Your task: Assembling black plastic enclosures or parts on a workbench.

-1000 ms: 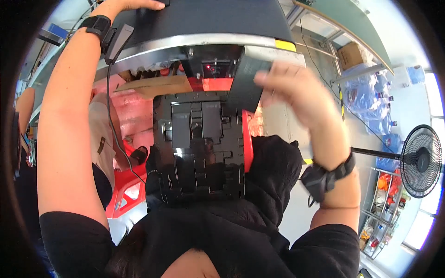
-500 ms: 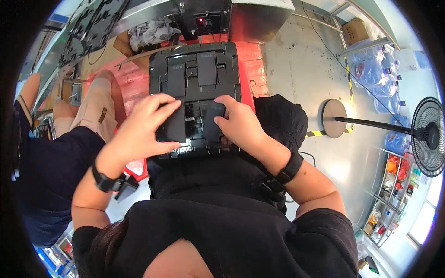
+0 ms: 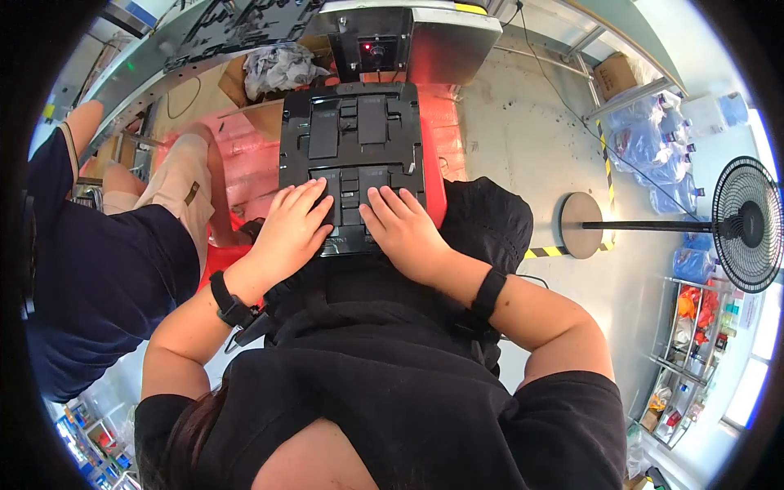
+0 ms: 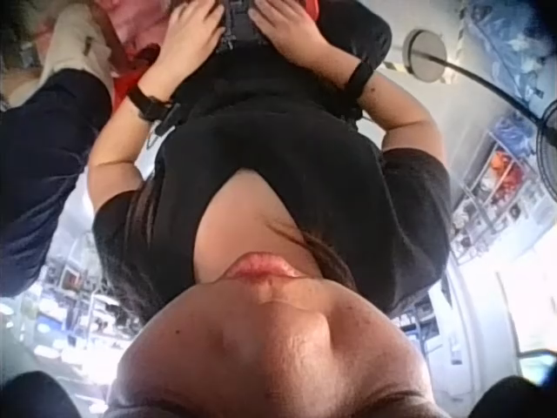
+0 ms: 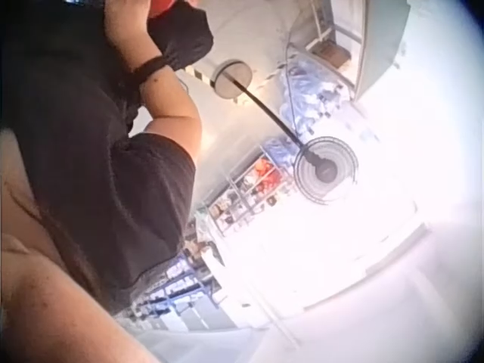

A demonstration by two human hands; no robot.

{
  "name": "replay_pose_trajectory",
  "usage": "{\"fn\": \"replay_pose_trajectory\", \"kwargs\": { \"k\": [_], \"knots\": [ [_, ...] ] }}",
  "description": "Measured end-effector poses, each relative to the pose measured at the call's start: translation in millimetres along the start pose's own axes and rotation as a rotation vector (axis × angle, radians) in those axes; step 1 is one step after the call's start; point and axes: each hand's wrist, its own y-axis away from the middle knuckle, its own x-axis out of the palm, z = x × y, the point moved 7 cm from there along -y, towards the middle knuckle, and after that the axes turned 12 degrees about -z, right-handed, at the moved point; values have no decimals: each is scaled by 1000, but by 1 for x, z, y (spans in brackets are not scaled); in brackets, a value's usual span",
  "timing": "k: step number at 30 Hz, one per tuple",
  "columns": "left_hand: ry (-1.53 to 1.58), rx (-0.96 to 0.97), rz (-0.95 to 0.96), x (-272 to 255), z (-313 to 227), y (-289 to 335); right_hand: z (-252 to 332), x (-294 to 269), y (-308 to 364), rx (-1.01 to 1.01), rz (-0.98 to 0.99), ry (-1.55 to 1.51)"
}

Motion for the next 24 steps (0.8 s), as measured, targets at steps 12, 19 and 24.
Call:
{"fn": "replay_pose_trajectory", "kwargs": {
  "k": [12,19,24],
  "knots": [
    [36,-51,38,13,67,-65,-64,-22,-12,357,-242,-68],
    [81,81,-3,9,76,-67,-102,1,-17,598,-155,-313],
    [42,-32,-66,9,85,-81,-105,4,-17,911,1,-631]
  ]
}}
